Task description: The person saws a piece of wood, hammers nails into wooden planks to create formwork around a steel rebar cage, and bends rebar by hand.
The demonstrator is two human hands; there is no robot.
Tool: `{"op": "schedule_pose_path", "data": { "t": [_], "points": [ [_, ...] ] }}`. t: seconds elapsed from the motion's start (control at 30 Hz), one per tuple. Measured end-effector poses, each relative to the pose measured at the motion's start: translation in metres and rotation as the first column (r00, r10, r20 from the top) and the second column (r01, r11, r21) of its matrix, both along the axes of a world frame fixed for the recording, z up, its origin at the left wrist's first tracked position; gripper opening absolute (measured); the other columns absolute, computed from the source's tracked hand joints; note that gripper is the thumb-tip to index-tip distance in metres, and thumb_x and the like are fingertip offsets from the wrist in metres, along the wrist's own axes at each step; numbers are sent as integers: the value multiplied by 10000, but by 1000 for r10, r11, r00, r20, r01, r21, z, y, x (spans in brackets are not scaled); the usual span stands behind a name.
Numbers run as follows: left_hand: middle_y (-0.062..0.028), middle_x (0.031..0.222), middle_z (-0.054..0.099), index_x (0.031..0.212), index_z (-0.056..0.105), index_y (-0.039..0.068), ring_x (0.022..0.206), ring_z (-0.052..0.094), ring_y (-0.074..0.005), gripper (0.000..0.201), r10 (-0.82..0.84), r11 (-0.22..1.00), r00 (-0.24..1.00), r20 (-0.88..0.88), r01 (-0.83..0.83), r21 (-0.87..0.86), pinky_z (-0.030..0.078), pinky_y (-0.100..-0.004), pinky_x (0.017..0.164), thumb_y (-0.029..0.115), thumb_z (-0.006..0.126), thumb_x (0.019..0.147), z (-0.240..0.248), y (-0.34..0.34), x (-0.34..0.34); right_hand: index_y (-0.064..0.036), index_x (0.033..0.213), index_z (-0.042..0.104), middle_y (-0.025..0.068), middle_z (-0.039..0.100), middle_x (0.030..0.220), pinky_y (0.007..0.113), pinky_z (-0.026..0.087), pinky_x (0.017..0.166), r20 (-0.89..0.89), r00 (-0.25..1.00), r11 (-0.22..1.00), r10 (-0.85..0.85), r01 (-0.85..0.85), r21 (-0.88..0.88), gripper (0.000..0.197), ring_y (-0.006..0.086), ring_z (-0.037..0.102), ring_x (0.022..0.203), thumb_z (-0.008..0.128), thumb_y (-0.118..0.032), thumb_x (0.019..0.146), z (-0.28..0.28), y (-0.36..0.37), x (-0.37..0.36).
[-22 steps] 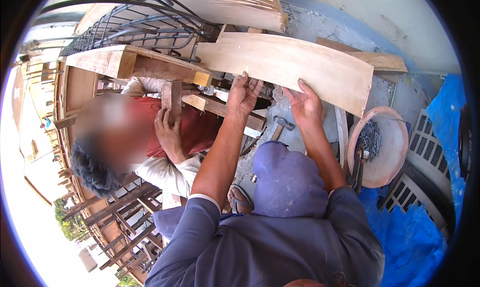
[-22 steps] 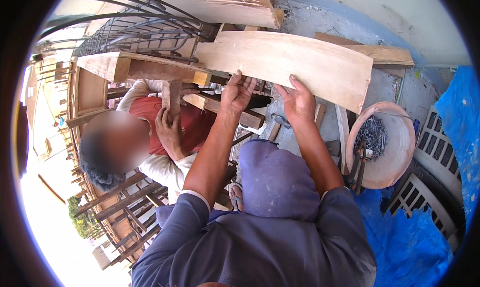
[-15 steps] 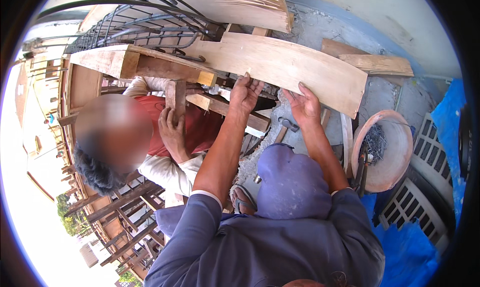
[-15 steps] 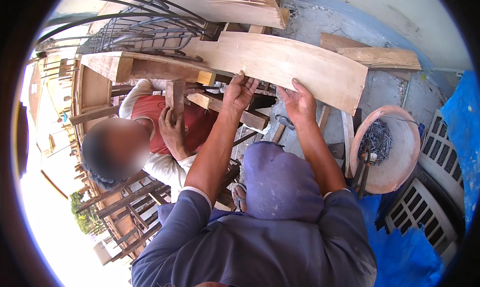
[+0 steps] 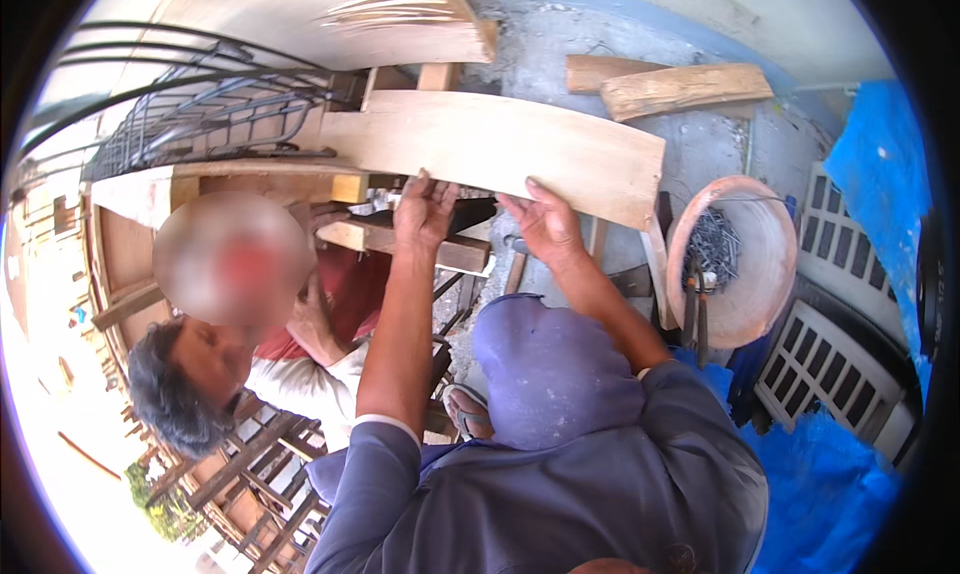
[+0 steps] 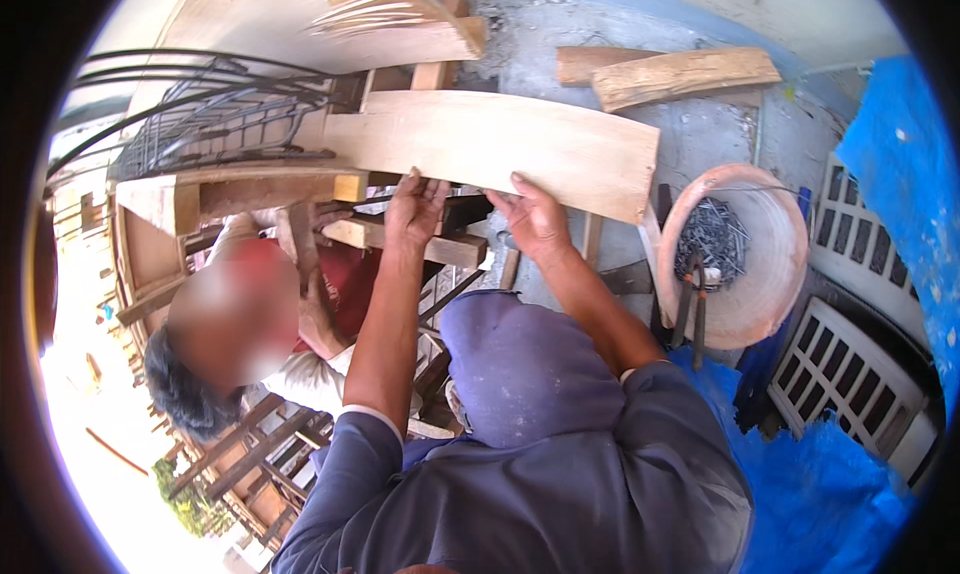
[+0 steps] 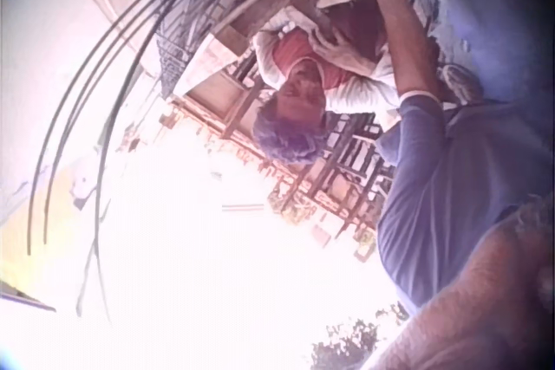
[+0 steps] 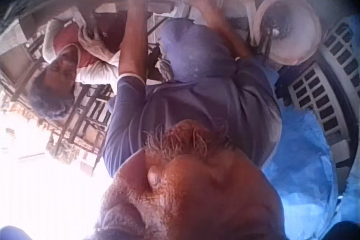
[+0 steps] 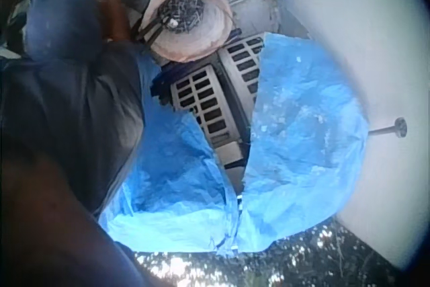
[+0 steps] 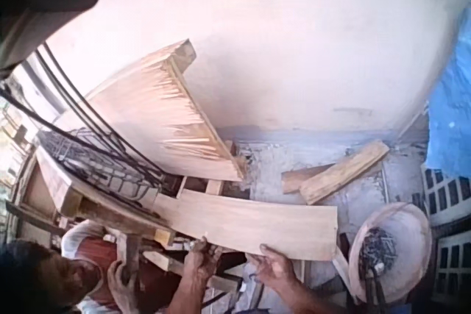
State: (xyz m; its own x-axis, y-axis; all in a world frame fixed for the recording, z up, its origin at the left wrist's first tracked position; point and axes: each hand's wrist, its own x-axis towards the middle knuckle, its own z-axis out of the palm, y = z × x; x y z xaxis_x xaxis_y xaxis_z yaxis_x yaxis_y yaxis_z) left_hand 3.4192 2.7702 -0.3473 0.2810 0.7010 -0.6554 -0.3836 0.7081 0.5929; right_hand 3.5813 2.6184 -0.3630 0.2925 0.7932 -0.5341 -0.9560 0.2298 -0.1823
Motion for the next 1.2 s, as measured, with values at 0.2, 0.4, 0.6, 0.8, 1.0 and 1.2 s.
{"op": "schedule_pose_path", "data": {
  "t": [0.2, 0.4, 0.6, 0.8, 1.0, 1.2],
  "points": [
    [-117, 1113, 694, 1198, 601, 31, 1010, 701, -254, 213, 0, 1000, 997, -74, 0, 1, 612, -411, 897, 182, 563, 1053, 9, 8, 8, -50, 1328, 560, 121, 644, 1314, 500, 504, 1097, 20, 999, 999, 42, -42, 32, 395, 298, 621, 1244, 665, -87, 949, 0, 9, 4],
    [-156, 1079, 653, 1195, 594, 5, 955, 685, -272, 258, -8, 1000, 993, -121, 5, -20, 621, -383, 851, 226, 566, 1064, 10, 8, 9, -52, 1324, 560, 119, 656, 1281, 489, 548, 1041, 41, 999, 996, 19, -15, -88, 393, 303, 653, 1194, 664, -85, 947, -2, 14, 10],
    [-158, 1063, 652, 1187, 593, 3, 927, 681, -263, 257, -25, 999, 976, -217, 20, -25, 611, -377, 838, 228, 562, 1067, 8, 9, 4, -37, 1332, 546, 127, 636, 1308, 469, 546, 1051, -11, 1000, 997, 27, -28, -69, 385, 290, 640, 1214, 649, -84, 964, -6, 5, -2],
    [-150, 986, 663, 1051, 581, 36, 846, 693, -249, 168, -25, 999, 975, -222, 34, 36, 621, -391, 812, 204, 578, 1059, 8, 7, 2, -40, 1344, 537, 120, 634, 1295, 453, 548, 1044, 36, 999, 998, 24, -22, -59, 384, 277, 642, 1200, 637, -88, 977, -1, 5, 0],
    [-148, 935, 665, 994, 562, 46, 794, 700, -258, 164, -21, 997, 971, -239, 37, 61, 636, -384, 753, 197, 596, 1048, 2, 9, 4, -26, 1336, 538, 125, 631, 1291, 457, 548, 1044, 43, 999, 997, 28, -25, -74, 376, 280, 645, 1192, 639, -85, 979, -7, 8, 2],
    [-143, 910, 665, 977, 555, 45, 784, 699, -254, 165, -27, 996, 952, -304, 52, 74, 638, -377, 751, 183, 631, 1027, 13, 8, 4, -13, 1325, 541, 134, 629, 1287, 465, 547, 1048, 56, 998, 996, 15, -10, -87, 370, 299, 645, 1192, 645, -77, 976, -8, 8, 0]
  ]
}}
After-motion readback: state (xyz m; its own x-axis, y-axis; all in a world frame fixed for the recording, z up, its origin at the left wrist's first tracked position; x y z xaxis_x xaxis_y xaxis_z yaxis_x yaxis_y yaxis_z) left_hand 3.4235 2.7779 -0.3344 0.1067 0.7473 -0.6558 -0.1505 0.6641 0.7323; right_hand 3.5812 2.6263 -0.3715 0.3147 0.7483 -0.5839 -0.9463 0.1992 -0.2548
